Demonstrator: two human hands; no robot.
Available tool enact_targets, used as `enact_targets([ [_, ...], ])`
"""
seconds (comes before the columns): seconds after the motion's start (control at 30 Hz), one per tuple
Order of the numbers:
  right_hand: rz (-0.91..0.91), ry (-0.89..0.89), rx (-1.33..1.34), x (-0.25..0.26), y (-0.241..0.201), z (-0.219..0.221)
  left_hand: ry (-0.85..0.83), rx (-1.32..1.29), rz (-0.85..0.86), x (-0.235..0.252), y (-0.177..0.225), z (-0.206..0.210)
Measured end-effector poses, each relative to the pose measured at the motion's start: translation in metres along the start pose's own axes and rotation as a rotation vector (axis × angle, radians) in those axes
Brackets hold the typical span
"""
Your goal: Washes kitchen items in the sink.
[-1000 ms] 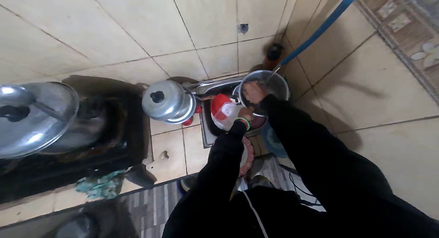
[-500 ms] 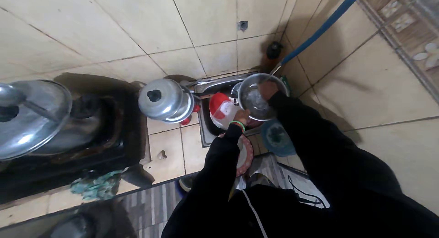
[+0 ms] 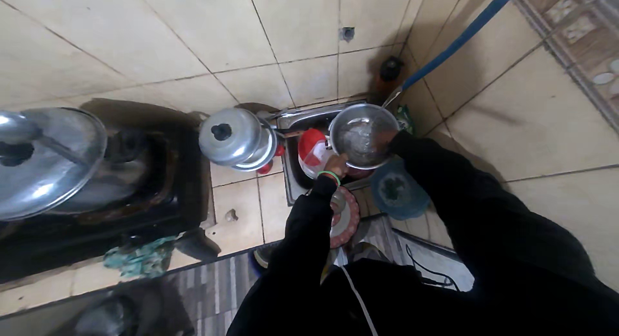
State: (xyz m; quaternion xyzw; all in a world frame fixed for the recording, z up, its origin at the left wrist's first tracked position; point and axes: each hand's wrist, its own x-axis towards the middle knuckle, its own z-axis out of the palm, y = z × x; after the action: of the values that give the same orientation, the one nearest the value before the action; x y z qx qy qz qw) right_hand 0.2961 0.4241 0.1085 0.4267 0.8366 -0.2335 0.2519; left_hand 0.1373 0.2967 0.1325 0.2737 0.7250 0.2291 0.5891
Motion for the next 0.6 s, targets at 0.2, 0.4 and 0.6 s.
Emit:
enact_targets([
  [0.2,0.002,0.408,0.185,0.003,-0.062,-0.041,-0.019,0.006,0.037,0.005,-0.002,0.005],
  [0.4,-0.569,0.104,0.514,-0.007,-0.066,0.006,0.052,0.147,0.071,0.006,-0.007,-0.016],
  [0.6,-0.067,-0.165,-0.053,-0.014,-0.032,0.000,0.050,0.081,0.025,0.001,-0.012,-0.010],
])
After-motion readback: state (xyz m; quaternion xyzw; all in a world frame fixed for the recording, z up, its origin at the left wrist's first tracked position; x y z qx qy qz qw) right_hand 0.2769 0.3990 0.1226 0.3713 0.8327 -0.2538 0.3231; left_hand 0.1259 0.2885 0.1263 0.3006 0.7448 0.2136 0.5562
